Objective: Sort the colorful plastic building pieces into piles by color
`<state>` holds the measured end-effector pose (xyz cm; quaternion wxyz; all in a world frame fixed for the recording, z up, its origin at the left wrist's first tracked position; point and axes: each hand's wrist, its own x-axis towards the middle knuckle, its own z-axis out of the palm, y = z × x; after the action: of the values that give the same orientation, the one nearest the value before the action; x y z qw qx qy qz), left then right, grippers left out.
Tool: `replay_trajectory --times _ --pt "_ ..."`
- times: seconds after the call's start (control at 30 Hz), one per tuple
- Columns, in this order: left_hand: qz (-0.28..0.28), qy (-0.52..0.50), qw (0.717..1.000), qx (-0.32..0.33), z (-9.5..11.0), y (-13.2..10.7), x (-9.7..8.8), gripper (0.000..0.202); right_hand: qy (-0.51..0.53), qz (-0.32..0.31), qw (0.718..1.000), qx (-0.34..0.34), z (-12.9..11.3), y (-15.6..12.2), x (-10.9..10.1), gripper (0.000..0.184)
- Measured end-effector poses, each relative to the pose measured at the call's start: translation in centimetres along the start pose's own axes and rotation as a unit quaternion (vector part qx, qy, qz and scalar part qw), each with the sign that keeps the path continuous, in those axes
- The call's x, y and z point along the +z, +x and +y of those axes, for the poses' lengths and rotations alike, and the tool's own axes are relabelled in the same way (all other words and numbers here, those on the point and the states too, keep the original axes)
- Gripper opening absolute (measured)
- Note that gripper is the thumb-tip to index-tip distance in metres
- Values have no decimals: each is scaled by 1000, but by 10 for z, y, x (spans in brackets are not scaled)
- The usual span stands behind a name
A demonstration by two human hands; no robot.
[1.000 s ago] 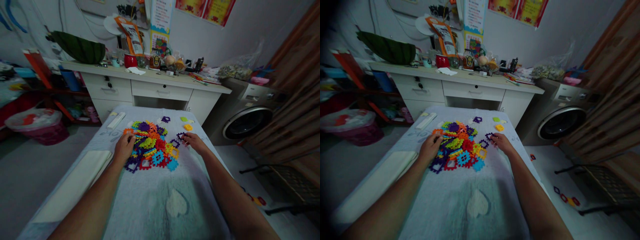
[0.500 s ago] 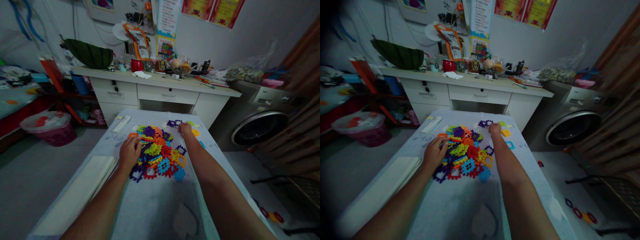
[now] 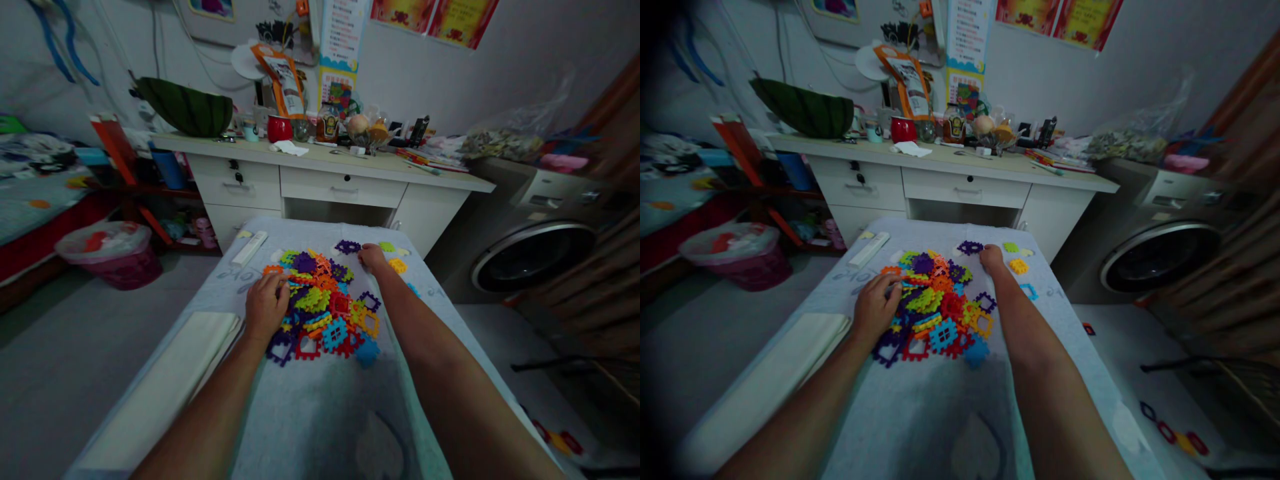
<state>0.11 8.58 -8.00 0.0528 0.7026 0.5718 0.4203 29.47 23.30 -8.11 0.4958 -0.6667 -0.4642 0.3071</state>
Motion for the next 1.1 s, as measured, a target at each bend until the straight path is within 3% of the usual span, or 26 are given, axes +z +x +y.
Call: replay_trajectory --times 0.17,0.33,0.47,0.57,0.77,0.9,1.1 --pt "4 -9 1000 -12 0 1 0 24 -107 3 993 -53 -17 -22 -11 30" --pt "9 -11 1000 -16 -1 2 1 25 -234 -190 935 -187 -33 -56 9 23" --pt "18 -8 1000 -13 -4 2 2 27 -277 -214 903 -248 -43 -71 29 39" --pt "24 -5 1000 -11 -6 2 3 27 -275 -214 905 -243 -49 -75 35 44" --pt "27 -12 1000 -6 -7 2 4 31 -198 -274 914 -226 -56 -86 23 20" --pt "32 -28 999 -1 -7 1 4 33 -164 -294 904 -265 -61 -106 10 16" --pt "28 -30 999 1 -9 2 5 34 -142 -255 896 -333 -62 -134 -10 14"
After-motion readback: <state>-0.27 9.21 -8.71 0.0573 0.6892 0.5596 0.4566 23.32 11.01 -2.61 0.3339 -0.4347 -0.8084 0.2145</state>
